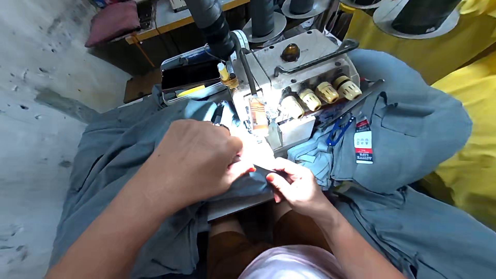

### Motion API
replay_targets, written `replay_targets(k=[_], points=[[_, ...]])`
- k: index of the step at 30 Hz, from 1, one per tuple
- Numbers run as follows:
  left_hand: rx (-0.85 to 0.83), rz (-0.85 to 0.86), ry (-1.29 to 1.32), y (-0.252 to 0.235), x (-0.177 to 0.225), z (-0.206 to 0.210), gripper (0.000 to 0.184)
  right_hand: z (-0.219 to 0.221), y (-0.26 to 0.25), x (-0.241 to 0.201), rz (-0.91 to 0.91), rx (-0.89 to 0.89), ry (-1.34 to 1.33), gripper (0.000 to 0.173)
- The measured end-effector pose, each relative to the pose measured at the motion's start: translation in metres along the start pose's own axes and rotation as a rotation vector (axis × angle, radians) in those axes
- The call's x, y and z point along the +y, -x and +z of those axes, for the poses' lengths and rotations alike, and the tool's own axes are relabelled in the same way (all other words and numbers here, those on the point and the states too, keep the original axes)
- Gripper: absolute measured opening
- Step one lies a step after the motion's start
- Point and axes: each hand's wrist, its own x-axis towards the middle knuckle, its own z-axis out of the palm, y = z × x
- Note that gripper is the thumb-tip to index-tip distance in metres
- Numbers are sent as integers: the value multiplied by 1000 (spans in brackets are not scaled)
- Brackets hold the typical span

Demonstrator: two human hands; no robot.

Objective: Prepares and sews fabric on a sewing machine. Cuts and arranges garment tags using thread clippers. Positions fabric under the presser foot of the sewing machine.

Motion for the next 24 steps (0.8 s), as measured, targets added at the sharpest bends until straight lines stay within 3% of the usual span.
replay_targets(k=[9, 17, 21, 24], points=[[-74, -8, -21, -11, 5, 16, 36, 3, -11, 13, 19, 66, 16, 8], [-24, 38, -32, -12, 3, 34, 38, 2, -18, 19, 31, 67, 10, 6], [12, 142, 6, -13, -11, 42, 45, 1, -22, 21, 35, 40, 41, 7], [-103, 41, 64, -6, -47, 44, 61, 0, -22, 23, 35, 48, 51, 7]])
